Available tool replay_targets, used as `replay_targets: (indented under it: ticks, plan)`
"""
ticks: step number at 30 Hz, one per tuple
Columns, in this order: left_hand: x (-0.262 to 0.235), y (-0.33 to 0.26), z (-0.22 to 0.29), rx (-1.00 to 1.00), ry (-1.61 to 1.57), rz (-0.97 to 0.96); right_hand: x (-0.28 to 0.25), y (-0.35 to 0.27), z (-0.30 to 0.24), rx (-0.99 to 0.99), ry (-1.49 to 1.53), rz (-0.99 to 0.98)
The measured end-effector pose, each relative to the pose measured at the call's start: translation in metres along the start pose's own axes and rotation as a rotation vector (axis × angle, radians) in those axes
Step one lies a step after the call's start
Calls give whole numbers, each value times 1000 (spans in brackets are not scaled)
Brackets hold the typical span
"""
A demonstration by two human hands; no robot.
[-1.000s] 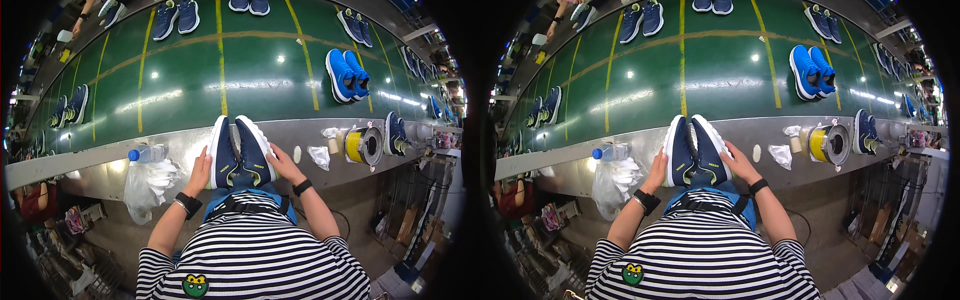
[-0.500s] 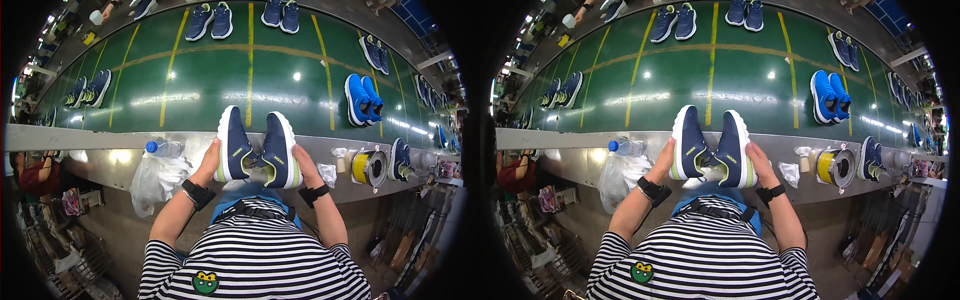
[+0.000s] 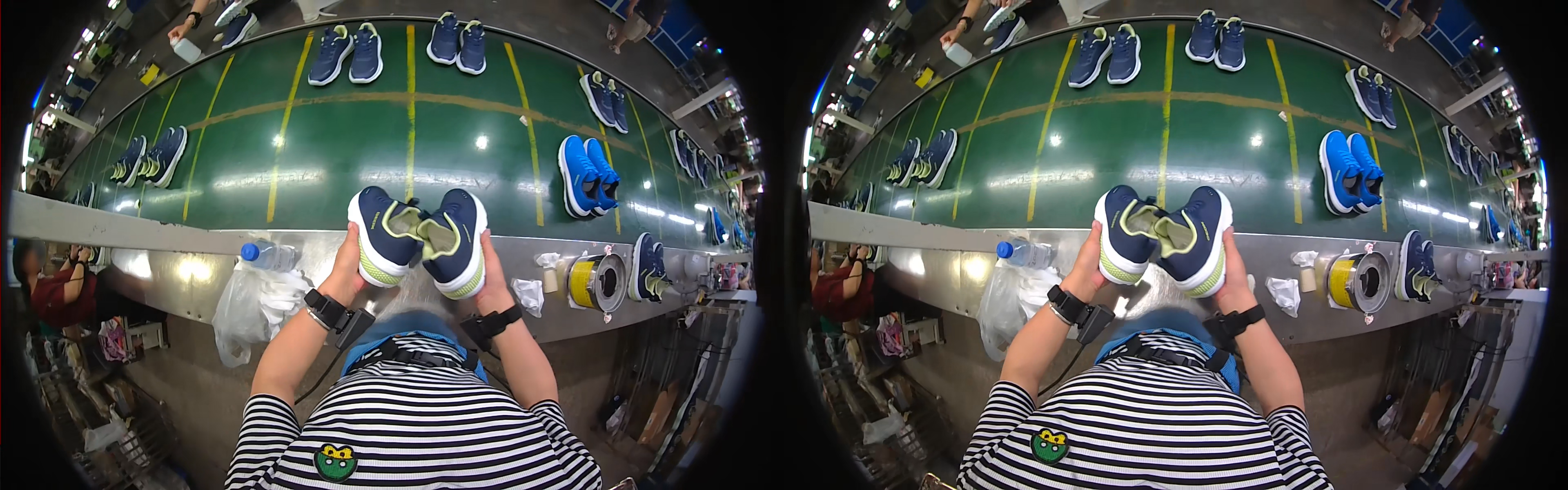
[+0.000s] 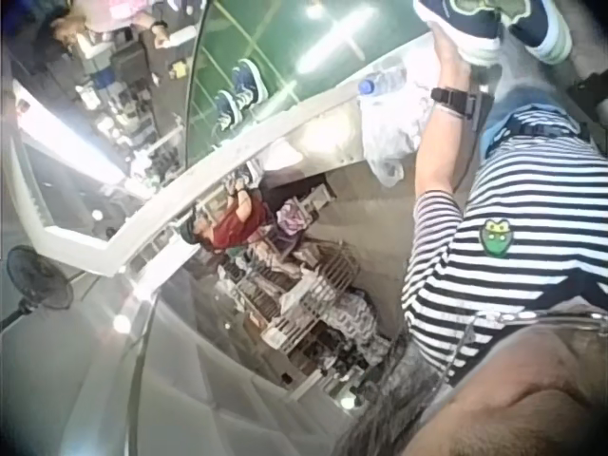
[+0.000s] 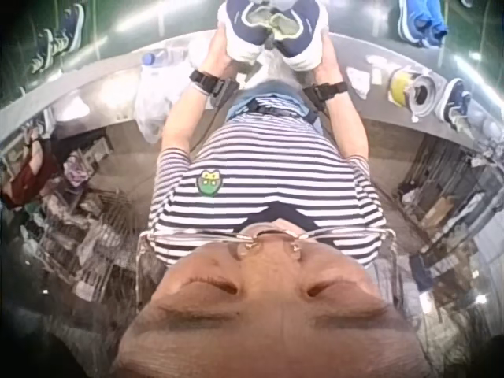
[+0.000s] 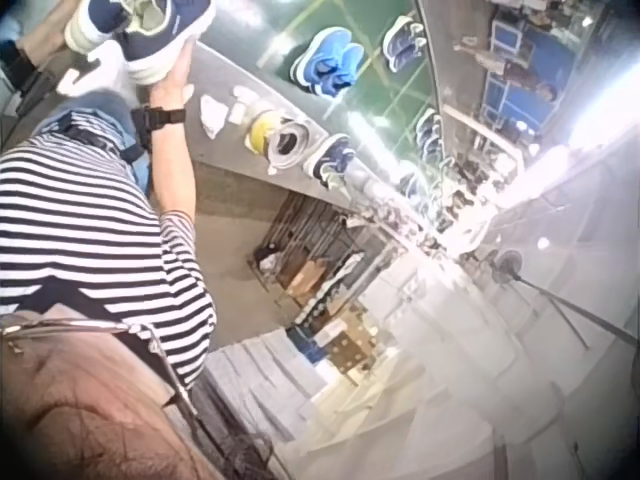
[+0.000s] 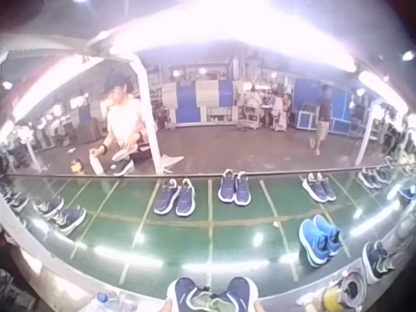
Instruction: The person wipes the exterior of blue and dark blue sneakers on a factory assembly line using a white cloth. They handle the shoes one at a time, rotating them to clean different sides, and place them back on the moving conveyor belt.
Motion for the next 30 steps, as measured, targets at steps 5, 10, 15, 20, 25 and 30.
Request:
replay_targets:
  ticks: [5,10,15,20,25,30]
  plan:
    - [24,0,-5,-127,-161,-61,15,11,18,84,194,11]
    - [30,11,-17,-203,-267,-104,17,16,19,77,231,106]
    - [49,33,-22,-221,-375,-249,20,20,11,115,321,65]
    - [113,50,9,-37,-271,-437,31,41,-43,16,197,-146]
    - [113,131,13,56,405,-56,-26,74,-137,-328,-513,318]
    - [132,143,-17,127,784,-230,-40,92,-148,-508,-1067,242]
Point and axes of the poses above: each hand's wrist, its own y-axis towards the middle knuckle, its own x-axis out of the palm, z = x × y, the point moved 10 cm from there along y, towards the middle knuckle, and after that the axes turned 11 degrees about y, right-handed, at the moved point
